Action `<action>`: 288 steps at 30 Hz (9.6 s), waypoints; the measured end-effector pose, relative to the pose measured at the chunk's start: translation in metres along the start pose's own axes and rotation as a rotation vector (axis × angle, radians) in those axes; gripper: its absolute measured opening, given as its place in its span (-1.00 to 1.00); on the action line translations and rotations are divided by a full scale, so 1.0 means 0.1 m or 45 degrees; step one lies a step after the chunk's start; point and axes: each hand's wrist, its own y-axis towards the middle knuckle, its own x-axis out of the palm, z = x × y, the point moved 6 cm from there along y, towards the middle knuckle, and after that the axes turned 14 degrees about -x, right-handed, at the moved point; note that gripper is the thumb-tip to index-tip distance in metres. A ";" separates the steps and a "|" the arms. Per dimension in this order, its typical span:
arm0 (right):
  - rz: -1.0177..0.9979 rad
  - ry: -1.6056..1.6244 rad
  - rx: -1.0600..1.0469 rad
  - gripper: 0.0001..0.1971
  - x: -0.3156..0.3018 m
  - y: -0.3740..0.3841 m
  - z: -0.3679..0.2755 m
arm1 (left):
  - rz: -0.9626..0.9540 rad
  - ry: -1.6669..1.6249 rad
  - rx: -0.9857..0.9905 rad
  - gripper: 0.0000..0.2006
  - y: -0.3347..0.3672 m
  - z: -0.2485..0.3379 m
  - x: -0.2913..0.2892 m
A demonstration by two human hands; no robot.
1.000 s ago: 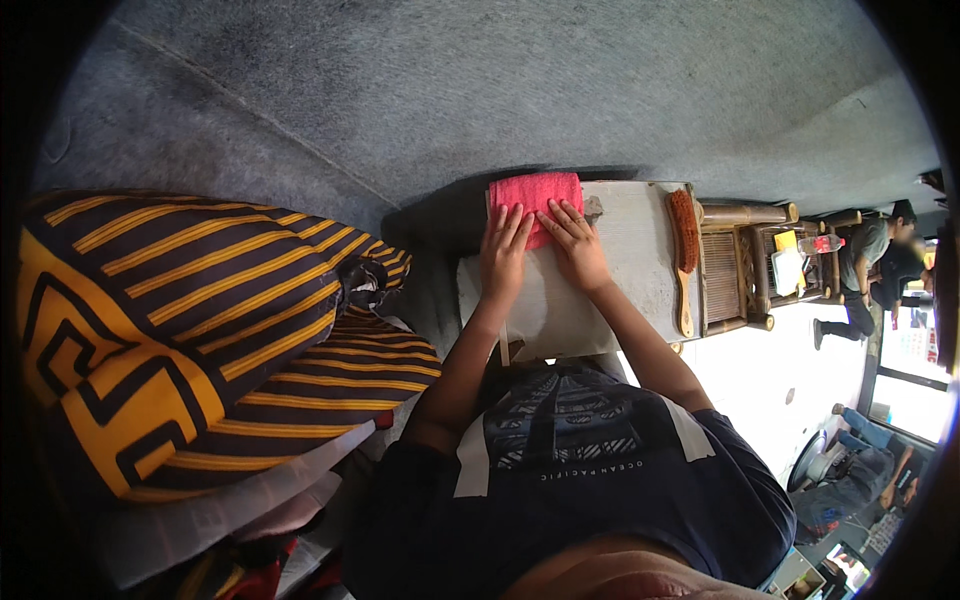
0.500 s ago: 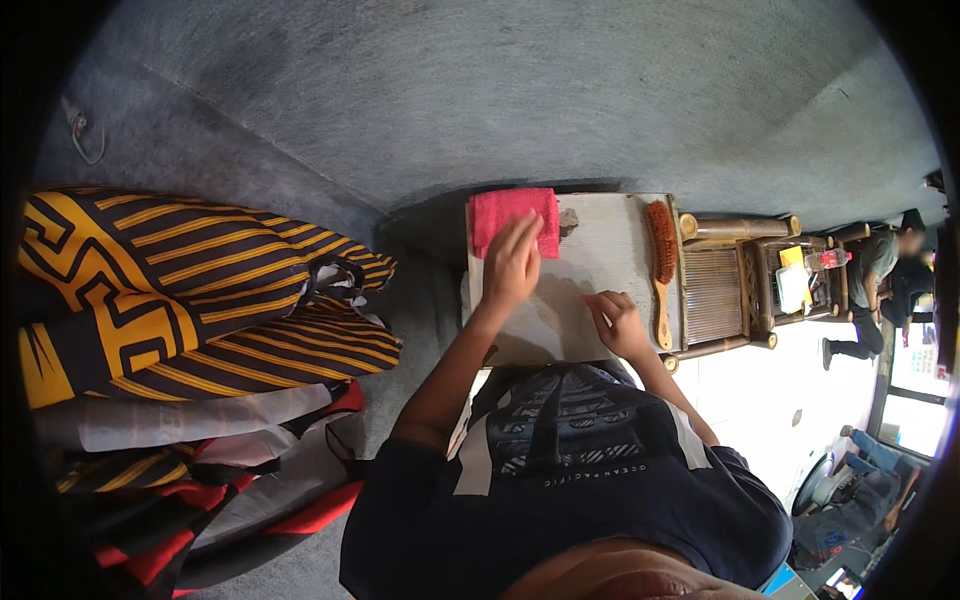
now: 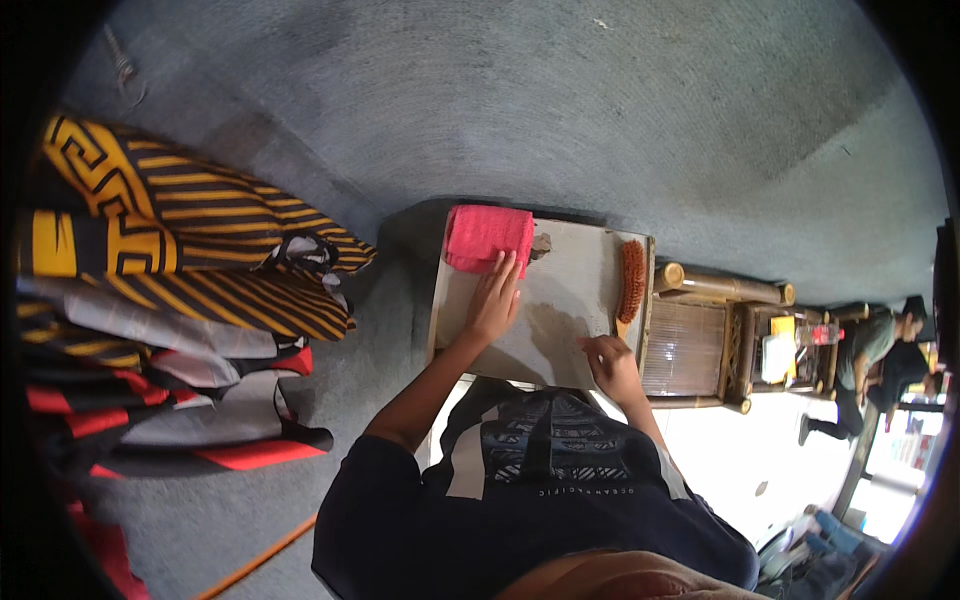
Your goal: The person folds pink towels by hand on a small table, using a brush to smooth the fabric and pressing down with their hands to flatten each fold.
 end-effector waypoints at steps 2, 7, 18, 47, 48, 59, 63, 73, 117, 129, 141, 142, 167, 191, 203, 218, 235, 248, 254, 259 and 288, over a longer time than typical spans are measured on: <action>-0.017 0.042 -0.077 -0.74 -0.04 0.01 -0.02 | 0.149 0.010 0.016 -0.43 0.09 0.03 -0.18; -0.057 0.124 -0.300 -0.73 -0.17 0.24 -0.12 | 0.417 0.154 -0.229 -0.47 0.60 -0.11 -0.36; -0.301 0.143 -0.395 -0.78 -0.27 0.28 -0.06 | 0.108 0.118 -0.384 -0.40 -0.38 0.33 0.21; 0.680 0.572 -2.151 -0.83 -0.58 2.93 -5.21 | 1.441 1.625 0.273 -0.71 -2.89 2.62 -5.97; 0.854 0.480 -2.309 -0.82 -0.70 2.93 -5.60 | 1.513 1.706 0.314 -0.72 -2.97 2.79 -6.18; 0.713 0.599 -1.542 -0.25 -1.24 3.79 -7.54 | 1.798 1.331 0.026 -0.74 -2.72 3.04 -7.47; 0.518 0.339 -1.569 -0.20 -0.94 4.04 -7.71 | 1.821 1.280 -0.358 -0.29 -2.43 2.93 -7.77; -0.016 0.571 -1.728 -0.44 -0.82 4.10 -7.44 | 1.886 1.408 -0.651 -0.60 -2.46 2.57 -8.00; -0.307 0.251 -0.176 -0.73 0.37 0.73 -1.44 | -0.209 -0.656 -0.571 -0.76 -2.37 0.72 -1.87; 0.340 -0.581 0.742 -0.50 0.17 -0.40 0.64 | -0.438 -0.639 0.081 -0.72 -1.51 1.61 -1.37; 0.377 0.701 0.811 -0.87 -0.38 -0.66 0.26 | -0.392 -0.664 -0.081 -0.78 -1.28 1.74 -1.04; 0.397 0.809 0.682 -0.89 -0.45 -0.66 0.10 | -0.390 -0.678 -0.117 -0.79 -1.27 1.75 -1.01; -0.275 0.817 -0.034 -0.83 -0.81 -0.14 -0.31 | -0.351 -0.783 -0.365 -0.87 -0.90 2.12 -0.85; 0.469 0.498 0.064 -0.75 -1.38 0.02 -0.53 | -0.475 -0.652 -0.368 -0.87 -0.86 0.92 -1.24; 0.878 0.218 0.358 -0.80 -1.97 -0.63 -0.19 | 0.210 -0.140 -0.335 -0.67 -0.79 -0.03 -2.50; 0.567 0.246 0.734 -0.84 -2.06 -1.36 -0.16 | -0.274 -0.182 -0.545 -0.80 -1.23 -0.45 -2.85; 0.145 0.037 0.883 -0.88 -1.56 -1.19 0.65 | -0.415 -0.539 -0.902 -0.87 -1.17 -1.10 -1.82; 0.386 0.072 0.764 -0.86 -1.60 -0.41 1.02 | -0.145 -0.788 -0.785 -0.79 -0.53 -1.31 -1.57; 0.390 -0.478 0.724 -0.73 -1.23 -0.45 1.54 | 0.315 0.143 -0.530 -0.59 -0.32 -0.85 -1.10; 0.464 0.517 0.960 -0.67 -0.43 -0.63 0.83 | 0.173 -0.034 -0.294 -0.51 -0.73 -0.20 -0.58; -0.060 1.525 1.150 -0.47 1.09 -0.99 -0.58 | -0.188 0.341 -0.079 -0.30 -0.55 0.03 -0.01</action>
